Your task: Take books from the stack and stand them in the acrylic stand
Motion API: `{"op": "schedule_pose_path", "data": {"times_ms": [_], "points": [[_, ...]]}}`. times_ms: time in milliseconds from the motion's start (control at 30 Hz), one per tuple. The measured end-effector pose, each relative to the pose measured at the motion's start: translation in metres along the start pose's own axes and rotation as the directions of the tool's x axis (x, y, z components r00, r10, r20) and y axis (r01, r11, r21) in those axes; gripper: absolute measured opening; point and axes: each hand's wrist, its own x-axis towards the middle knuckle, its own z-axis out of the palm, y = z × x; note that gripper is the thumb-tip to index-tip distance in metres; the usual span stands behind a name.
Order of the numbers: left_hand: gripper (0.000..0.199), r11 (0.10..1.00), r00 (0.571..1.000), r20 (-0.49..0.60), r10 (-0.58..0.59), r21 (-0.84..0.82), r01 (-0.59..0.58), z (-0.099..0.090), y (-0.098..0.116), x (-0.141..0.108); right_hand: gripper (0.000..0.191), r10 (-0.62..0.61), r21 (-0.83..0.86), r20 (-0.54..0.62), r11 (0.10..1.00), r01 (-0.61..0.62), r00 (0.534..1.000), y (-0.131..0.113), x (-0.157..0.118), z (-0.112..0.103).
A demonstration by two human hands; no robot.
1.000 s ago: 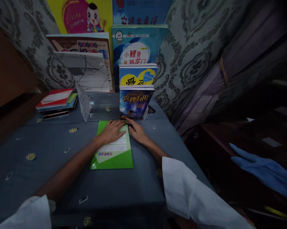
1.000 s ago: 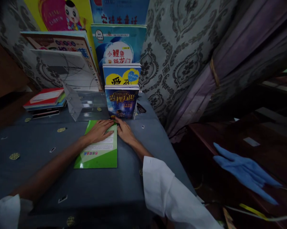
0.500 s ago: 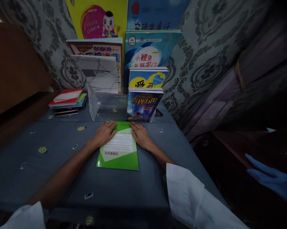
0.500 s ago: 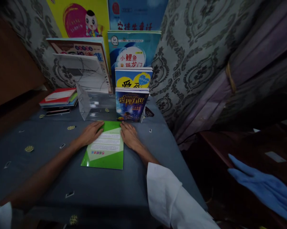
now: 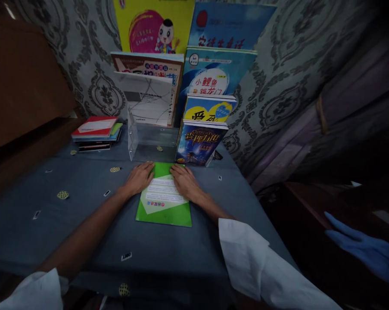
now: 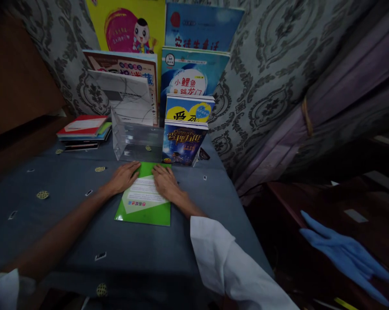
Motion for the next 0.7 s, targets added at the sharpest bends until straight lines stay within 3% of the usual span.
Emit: {"op": "schedule_pose_path", "data": {"times_ms": [133, 267, 433, 567, 700], "points": [[0.046, 1.000, 1.000, -0.021, 0.011, 0.009, -0.010, 0.004, -0.002, 0.000, 0.049, -0.017, 0.030, 0.042, 0.999, 0.016, 0.999, -0.016, 0.016, 0.011], [0.046, 1.000, 1.000, -0.022, 0.018, 0.009, -0.018, 0.006, -0.003, 0.001, 0.051, 0.067, 0.024, 0.008, 0.997, -0.067, 0.998, 0.003, 0.016, 0.020], [0.047, 1.000, 1.000, -0.017, 0.025, -0.016, -0.025, 0.006, -0.005, 0.002, 0.054, 0.164, 0.017, -0.013, 0.986, -0.163, 0.986, 0.032, 0.000, 0.011], [0.049, 0.998, 1.000, 0.020, 0.022, -0.062, -0.020, 0.004, -0.008, 0.004, 0.054, 0.177, 0.037, -0.031, 0.984, -0.176, 0.984, 0.033, -0.006, 0.006], [0.048, 0.989, 0.992, 0.075, 0.104, -0.112, -0.095, -0.011, -0.011, -0.003, 0.053, 0.180, 0.038, -0.053, 0.983, -0.179, 0.982, 0.029, -0.006, 0.010]]}}
